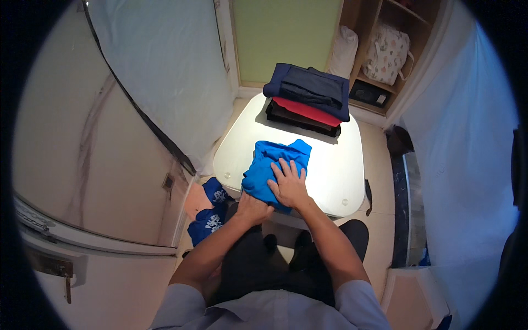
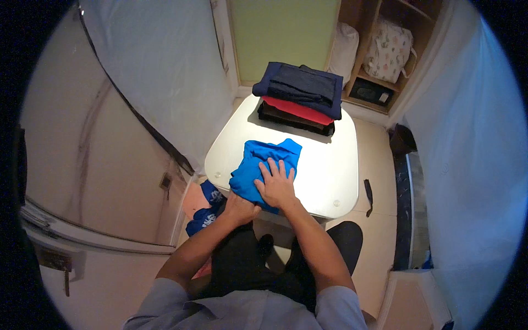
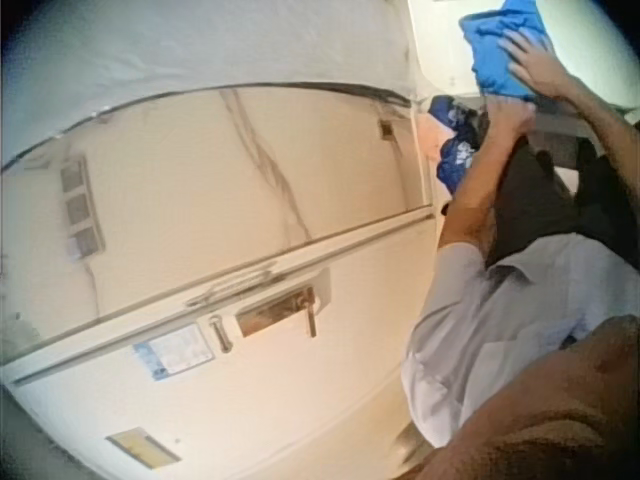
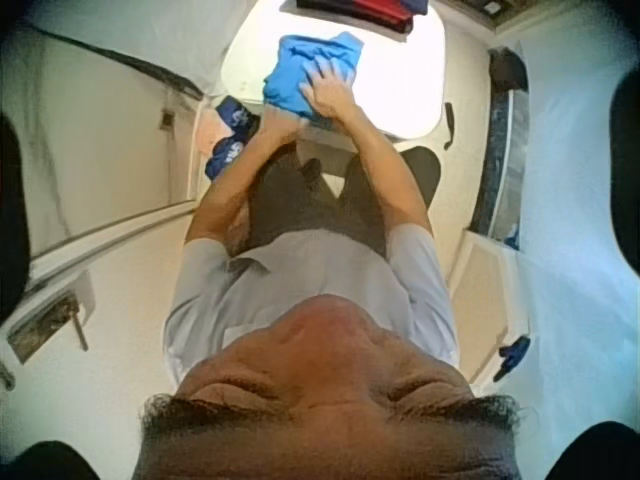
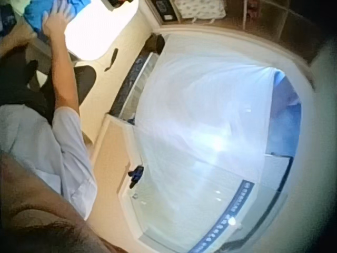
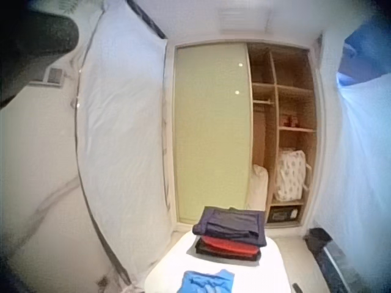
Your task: The person sits on the floor and folds several blue t-shirts one by one on a low white table. They smooth out each shirt, fold the sides in, and then fold the bottom up to create a neat stack of folded clothes.
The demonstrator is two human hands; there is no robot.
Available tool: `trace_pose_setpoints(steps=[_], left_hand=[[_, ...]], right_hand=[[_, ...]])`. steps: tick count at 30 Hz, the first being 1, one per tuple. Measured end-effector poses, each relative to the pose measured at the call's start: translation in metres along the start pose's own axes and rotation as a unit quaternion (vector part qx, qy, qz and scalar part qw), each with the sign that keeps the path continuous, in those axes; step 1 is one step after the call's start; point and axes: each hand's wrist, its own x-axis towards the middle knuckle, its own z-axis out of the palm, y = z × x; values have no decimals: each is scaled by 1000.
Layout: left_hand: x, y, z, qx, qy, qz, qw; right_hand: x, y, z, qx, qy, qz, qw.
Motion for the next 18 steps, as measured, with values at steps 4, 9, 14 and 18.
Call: trace_pose_setpoints(steps=[4,9,14,18], left_hand=[[-14,-27,-24,26,58,-63,996],[-4,-50,-29,-141,151,-152,967],[13,-48,-14,-65,99,-117,986],[16,-46,-13,-59,139,-103,983]], right_hand=[[4,-10,3,-29,-7,22,999],[3,-11,-1,-36,-26,41,998],[2,-3,-2,-10,-22,22,999],[15,15,-10,42,53,13,998]])
